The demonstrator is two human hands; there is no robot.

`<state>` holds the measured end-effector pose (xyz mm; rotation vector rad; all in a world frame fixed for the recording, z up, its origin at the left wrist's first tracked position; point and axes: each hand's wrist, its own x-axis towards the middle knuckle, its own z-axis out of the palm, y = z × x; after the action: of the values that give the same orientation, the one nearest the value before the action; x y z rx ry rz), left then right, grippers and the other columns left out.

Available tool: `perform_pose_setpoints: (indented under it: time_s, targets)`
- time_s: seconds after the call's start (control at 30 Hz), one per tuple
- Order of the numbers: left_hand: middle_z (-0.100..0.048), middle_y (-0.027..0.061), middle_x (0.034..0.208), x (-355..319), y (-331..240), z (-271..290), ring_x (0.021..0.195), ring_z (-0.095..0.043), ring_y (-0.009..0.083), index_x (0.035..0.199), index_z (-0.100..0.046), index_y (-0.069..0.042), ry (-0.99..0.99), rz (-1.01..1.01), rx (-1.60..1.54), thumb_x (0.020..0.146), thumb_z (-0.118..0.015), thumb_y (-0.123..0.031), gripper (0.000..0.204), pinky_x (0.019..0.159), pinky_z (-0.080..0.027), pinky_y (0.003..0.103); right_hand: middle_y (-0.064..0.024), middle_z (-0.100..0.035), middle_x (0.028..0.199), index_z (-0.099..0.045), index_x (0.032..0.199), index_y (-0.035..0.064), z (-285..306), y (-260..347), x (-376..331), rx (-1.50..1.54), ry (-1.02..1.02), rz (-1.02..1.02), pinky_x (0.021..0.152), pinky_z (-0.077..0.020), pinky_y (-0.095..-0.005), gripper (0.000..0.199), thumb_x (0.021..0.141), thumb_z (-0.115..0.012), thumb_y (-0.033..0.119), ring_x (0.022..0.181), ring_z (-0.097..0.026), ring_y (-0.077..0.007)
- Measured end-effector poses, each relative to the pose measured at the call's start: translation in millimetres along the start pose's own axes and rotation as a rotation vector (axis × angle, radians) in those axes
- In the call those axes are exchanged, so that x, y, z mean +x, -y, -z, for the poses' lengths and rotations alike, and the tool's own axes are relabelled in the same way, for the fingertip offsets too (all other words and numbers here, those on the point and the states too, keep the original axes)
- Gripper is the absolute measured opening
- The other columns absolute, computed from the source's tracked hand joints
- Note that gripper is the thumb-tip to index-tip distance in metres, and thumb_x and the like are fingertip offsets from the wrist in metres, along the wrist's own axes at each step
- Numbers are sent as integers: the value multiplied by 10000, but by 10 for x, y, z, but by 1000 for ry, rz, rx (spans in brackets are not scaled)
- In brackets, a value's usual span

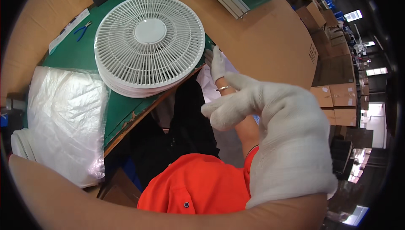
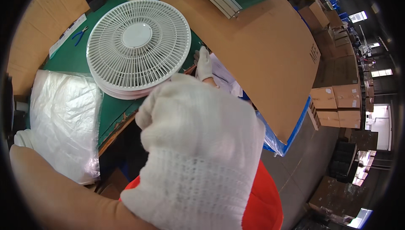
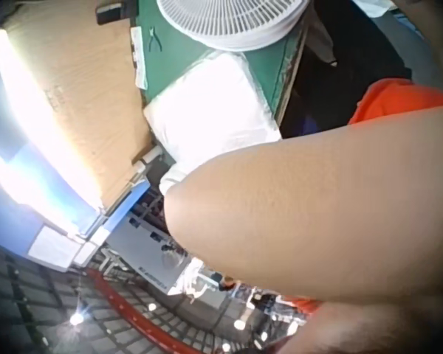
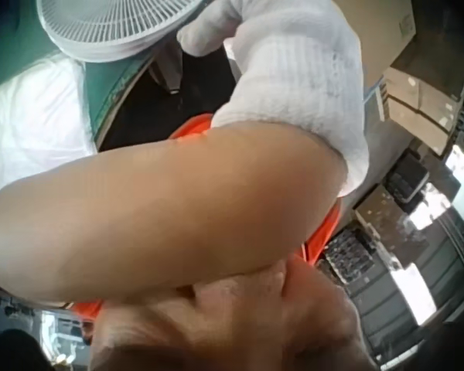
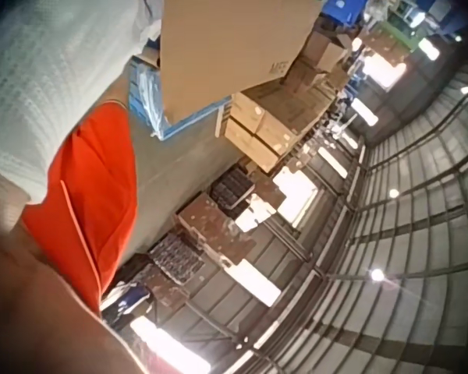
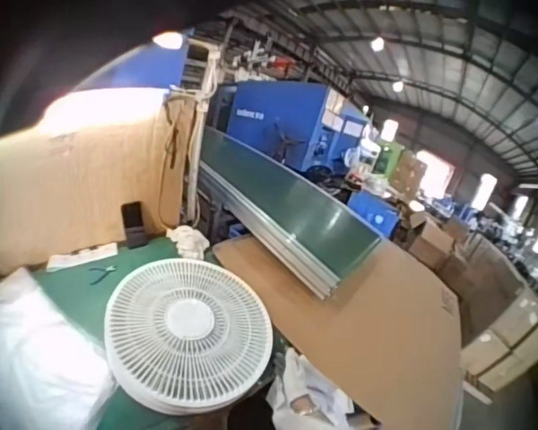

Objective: Assembling and inspecting electric fan grills and components at a manual assembly station.

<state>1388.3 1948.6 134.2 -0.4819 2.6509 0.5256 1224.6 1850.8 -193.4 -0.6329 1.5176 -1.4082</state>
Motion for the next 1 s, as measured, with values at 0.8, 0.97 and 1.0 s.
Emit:
perform_pose_setpoints:
  time_s: [0.8, 0.97, 1.0]
  targets:
    - [-663, 141, 781, -957, 2718, -1005, 617, -620, 293, 897, -652, -10, -244, 351, -540, 833, -531, -120, 176, 585, -514, 394, -167, -659, 1028, -622, 1087, 22, -37, -342, 186, -758, -134, 703, 811, -481, -392, 308, 809, -649, 152, 950, -641, -301]
    - [-637, 197, 954, -1104, 4398, -2035, 855, -618, 367, 1024, -618, -13, -660, 981, -535, 883, -532, -210, 257, 752, -509, 416, -144, -647, 925, -619, 1030, 3, -242, -483, 356, -704, -122, 695, 738, -499, -391, 288, 772, -659, 127, 853, -635, -322]
    - [-621, 207, 1066, -1093, 4663, -2200, 945, -614, 371, 1092, -598, -24, -753, 1046, -309, 881, -546, -222, 294, 809, -503, 421, -137, -663, 969, -609, 1059, -7, -293, -458, 358, -1041, -139, 828, 734, -514, -369, 323, 776, -665, 138, 853, -651, -297]
